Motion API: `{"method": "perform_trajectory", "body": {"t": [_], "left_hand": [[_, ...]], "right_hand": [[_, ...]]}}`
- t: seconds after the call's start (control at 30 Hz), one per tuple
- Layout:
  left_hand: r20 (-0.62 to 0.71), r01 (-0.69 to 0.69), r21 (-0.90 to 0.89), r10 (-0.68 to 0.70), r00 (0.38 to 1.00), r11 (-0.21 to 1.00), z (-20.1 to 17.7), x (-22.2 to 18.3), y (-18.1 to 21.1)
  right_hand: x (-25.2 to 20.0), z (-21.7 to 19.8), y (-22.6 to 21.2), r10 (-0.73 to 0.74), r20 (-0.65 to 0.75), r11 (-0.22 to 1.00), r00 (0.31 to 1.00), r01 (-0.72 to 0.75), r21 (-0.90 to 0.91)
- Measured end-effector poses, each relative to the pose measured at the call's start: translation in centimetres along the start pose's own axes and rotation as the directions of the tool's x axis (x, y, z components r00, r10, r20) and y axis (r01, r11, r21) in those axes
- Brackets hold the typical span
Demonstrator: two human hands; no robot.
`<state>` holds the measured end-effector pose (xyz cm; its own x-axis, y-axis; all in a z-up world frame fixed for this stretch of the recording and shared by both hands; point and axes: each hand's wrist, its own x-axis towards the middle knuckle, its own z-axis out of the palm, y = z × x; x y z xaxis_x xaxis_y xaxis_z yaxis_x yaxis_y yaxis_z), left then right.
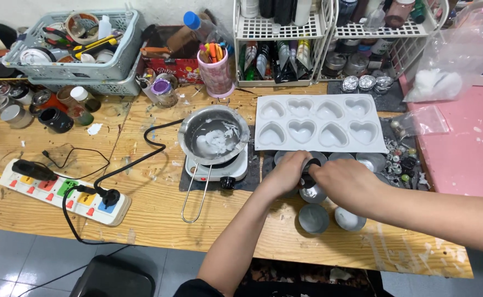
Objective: Filling small metal tins with wax flakes using a spoon in a workshop environment.
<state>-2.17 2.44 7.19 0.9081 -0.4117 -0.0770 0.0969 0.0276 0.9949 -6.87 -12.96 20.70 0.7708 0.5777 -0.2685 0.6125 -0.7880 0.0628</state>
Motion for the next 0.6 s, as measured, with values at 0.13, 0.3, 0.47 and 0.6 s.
{"method": "perform_trajectory", "body": {"t": [0.13,0.3,0.47,0.6], "left_hand": [[-0.095,-0.100,0.117,0.111,0.989,0.988,0.1,-2.6,5.8],[-0.137,-0.162,0.323,0.215,0.967,0.932,0.3,-3.7,7.7],[-0.140,-0.283,0.334,0.344,0.929,0.899,0.0,-3.0,6.7],[-0.288,-0.393,0.291,0.472,0.833,0.872,1.2,-2.4,4.6]], "right_hand": [[1.1,-0.2,1.2,0.071,0.013,0.991,0.997,-0.072,0.117],[2.4,1.2,3.0,0.077,0.040,0.873,0.996,-0.086,0.481],[3.0,2.2,5.3,0.028,0.269,0.536,0.963,-0.242,0.809],[3.7,2.5,7.1,-0.122,0.473,0.220,0.873,-0.441,0.870]]}}
